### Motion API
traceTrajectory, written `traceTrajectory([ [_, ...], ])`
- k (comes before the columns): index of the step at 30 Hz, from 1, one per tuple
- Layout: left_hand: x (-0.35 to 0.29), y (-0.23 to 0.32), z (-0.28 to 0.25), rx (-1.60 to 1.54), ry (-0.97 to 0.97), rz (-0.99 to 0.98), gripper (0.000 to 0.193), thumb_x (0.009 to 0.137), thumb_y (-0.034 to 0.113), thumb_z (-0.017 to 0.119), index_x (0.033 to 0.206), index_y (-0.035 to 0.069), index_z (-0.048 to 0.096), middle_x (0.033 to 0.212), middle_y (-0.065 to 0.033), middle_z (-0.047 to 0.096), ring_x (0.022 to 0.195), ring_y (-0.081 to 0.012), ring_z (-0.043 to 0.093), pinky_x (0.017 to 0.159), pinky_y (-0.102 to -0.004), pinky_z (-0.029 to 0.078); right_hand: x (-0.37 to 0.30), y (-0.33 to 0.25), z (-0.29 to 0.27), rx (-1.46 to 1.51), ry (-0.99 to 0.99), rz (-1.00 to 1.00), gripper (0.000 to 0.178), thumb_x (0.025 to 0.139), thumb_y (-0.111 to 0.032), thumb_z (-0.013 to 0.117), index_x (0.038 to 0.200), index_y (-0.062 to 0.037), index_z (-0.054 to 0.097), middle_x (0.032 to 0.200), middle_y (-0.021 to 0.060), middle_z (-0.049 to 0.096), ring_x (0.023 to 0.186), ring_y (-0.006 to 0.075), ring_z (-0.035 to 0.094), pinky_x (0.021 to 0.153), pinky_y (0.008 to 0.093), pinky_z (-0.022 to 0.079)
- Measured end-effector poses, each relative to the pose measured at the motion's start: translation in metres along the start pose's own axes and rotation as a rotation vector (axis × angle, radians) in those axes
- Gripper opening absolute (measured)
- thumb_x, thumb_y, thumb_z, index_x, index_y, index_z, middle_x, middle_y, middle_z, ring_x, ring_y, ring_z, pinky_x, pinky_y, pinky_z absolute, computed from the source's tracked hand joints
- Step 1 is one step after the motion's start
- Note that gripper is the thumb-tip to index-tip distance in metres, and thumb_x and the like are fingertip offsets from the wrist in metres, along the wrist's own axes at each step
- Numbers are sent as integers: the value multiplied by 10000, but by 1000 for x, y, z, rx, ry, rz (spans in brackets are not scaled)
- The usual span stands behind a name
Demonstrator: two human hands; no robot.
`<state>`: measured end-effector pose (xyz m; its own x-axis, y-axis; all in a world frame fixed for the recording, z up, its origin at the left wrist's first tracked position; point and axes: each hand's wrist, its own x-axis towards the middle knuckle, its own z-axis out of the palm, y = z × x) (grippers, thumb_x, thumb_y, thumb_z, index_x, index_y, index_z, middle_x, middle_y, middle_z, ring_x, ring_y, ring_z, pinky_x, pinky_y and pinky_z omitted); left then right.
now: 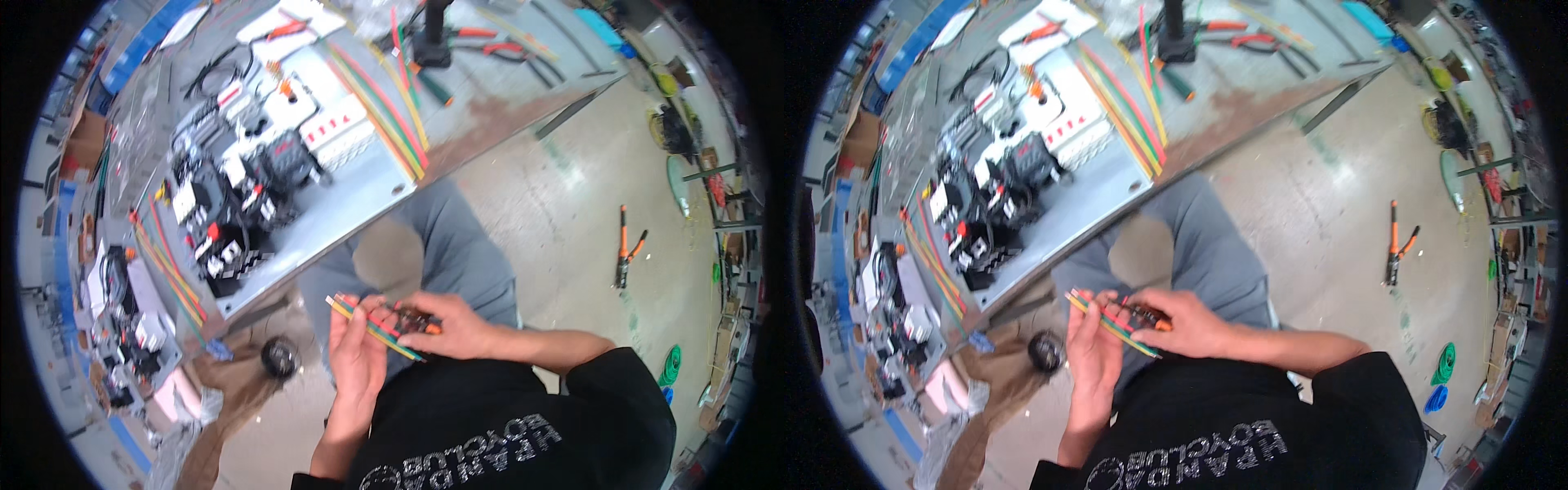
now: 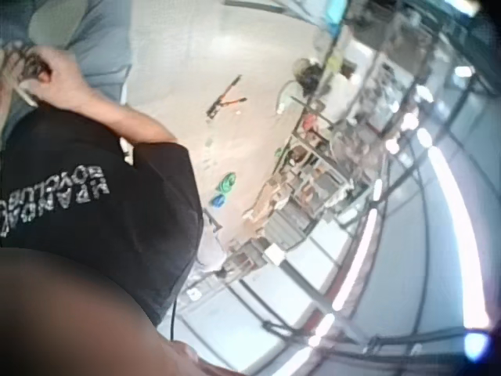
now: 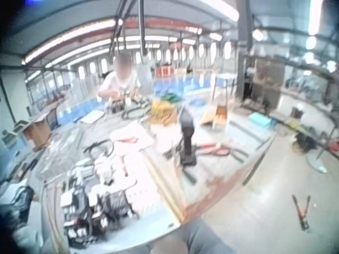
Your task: The person strips the insulation from multiple colored electrical wires using wire strippers. They repeatedly pick up wires, strip the ends, and place them on the workbench. The person also twists the exposed copper strands of some wires by hand.
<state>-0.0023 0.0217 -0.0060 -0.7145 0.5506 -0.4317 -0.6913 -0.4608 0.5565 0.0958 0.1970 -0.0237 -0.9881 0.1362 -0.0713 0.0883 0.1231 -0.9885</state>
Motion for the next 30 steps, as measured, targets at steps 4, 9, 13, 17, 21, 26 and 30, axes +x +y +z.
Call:
traceTrajectory([
  [4,13,-7,11,22,-65,87,170,1137,135,550,1306,113,540,1288,-175,686,1102,-228,708,1021,-426,577,-2,-9,-9,140,62,5,498,922,-172,851,1340,-16,630,1026,135,739,890,196,735,806,354,583],
  [9,17,-2,32,43,-30,170,163,1139,137,546,1300,112,540,1307,-187,685,1134,-255,714,1042,-433,573,-2,-7,-12,113,60,82,448,963,-188,831,1320,-6,630,1005,108,734,840,148,665,780,333,552],
  [13,22,5,32,91,-54,195,174,1138,131,541,1310,103,531,1296,-197,686,1140,-274,719,1048,-454,574,-5,-12,-6,236,48,73,432,976,-206,828,1305,-4,635,954,105,715,823,134,628,768,327,540],
  [17,27,-3,26,105,-82,208,181,1141,133,534,1318,97,519,1283,-201,691,1130,-283,724,1040,-465,577,-4,-8,1,27,109,-64,393,982,-174,826,1271,9,632,901,43,678,815,114,630,724,304,520],
  [21,35,-10,36,129,-70,206,182,1152,163,519,1323,103,500,1276,-189,692,1117,-277,720,992,-438,589,0,-13,-5,-32,121,18,353,957,-179,822,1217,-17,644,850,126,663,736,184,630,701,354,531],
  [26,39,-14,38,64,-108,139,170,1150,170,524,1309,108,521,1240,-168,695,1073,-269,699,992,-448,576,-2,-3,-7,135,105,117,266,984,-170,802,1119,-25,625,806,63,628,725,118,597,660,328,492],
  [30,48,-12,46,-7,-157,89,169,1152,181,522,1307,114,521,1245,-158,695,1087,-269,697,978,-445,577,3,-3,-12,208,133,107,243,997,-158,789,1111,-24,622,837,25,626,749,96,592,670,312,490],
])
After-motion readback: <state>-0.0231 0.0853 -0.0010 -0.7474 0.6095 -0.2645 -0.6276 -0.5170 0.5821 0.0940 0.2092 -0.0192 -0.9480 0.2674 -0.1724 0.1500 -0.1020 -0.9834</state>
